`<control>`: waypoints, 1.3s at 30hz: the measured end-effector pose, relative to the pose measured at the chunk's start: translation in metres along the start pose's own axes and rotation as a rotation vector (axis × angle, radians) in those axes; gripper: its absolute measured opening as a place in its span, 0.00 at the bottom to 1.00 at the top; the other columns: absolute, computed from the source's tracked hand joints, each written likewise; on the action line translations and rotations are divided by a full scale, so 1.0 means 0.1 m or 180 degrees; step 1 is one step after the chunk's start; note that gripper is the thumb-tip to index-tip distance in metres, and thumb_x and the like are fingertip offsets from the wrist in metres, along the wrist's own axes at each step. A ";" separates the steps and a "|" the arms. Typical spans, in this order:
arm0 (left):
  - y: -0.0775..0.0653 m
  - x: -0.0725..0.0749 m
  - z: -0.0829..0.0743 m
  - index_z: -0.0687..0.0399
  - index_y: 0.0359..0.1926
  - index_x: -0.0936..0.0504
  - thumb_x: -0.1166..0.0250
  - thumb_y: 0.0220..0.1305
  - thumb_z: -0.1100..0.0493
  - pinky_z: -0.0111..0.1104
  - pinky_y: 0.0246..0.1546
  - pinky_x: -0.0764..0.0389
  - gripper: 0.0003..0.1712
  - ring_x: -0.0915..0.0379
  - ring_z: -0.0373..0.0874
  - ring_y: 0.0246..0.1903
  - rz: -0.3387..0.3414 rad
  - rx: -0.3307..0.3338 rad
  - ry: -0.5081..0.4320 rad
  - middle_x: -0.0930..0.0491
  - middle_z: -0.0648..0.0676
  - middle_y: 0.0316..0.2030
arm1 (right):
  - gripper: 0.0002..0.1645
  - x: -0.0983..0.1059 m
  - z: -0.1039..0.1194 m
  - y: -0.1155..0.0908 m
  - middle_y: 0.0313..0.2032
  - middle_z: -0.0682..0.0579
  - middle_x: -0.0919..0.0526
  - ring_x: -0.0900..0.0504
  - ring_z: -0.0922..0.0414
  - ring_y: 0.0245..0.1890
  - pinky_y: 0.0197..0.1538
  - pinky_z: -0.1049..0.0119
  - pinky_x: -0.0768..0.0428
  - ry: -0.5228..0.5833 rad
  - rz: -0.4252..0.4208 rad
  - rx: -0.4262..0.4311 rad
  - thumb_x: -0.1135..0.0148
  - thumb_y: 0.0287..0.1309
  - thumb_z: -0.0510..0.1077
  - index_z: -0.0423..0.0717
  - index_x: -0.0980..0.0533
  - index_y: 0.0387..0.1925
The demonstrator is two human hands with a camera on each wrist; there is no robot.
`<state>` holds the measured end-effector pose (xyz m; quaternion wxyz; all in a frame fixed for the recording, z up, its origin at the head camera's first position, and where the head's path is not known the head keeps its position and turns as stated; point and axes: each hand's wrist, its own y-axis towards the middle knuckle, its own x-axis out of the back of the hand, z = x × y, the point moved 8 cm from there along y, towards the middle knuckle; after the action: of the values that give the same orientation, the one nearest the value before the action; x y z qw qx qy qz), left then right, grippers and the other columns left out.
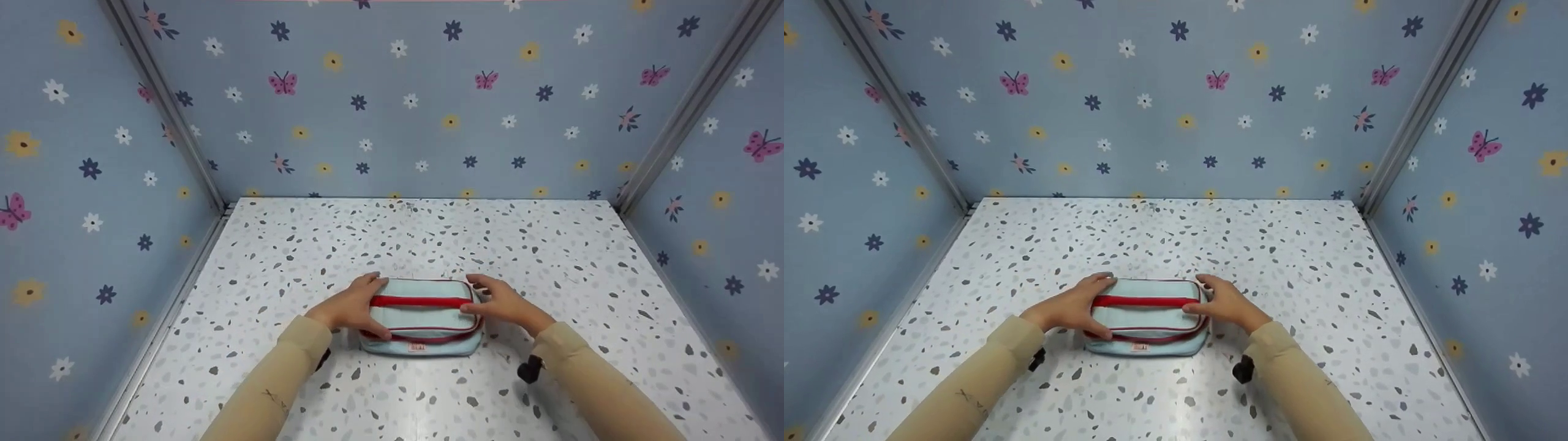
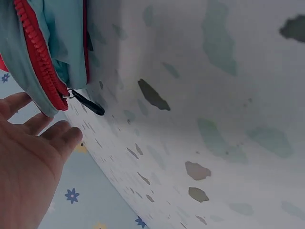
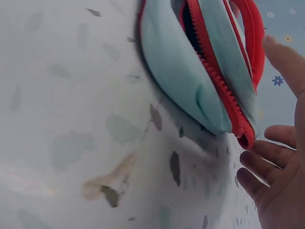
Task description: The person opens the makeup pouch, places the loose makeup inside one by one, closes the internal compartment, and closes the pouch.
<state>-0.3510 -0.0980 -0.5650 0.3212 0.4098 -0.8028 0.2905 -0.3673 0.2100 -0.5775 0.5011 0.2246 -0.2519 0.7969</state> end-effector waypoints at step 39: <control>0.22 -0.35 -0.61 0.48 0.79 0.28 0.21 0.59 0.33 0.50 0.84 0.41 0.53 0.45 0.58 0.82 -0.0181 -0.0585 0.0920 0.37 0.60 0.82 | 0.23 -0.17 0.12 0.56 0.57 0.42 0.12 0.15 0.47 0.59 0.72 0.44 0.23 -0.0083 0.0036 0.0012 0.36 0.75 0.52 0.42 0.16 0.62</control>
<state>-0.3366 -0.0264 -0.5577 0.4775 0.3553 -0.7595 0.2626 -0.4103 0.1704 -0.5885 0.4928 0.2344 -0.2581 0.7973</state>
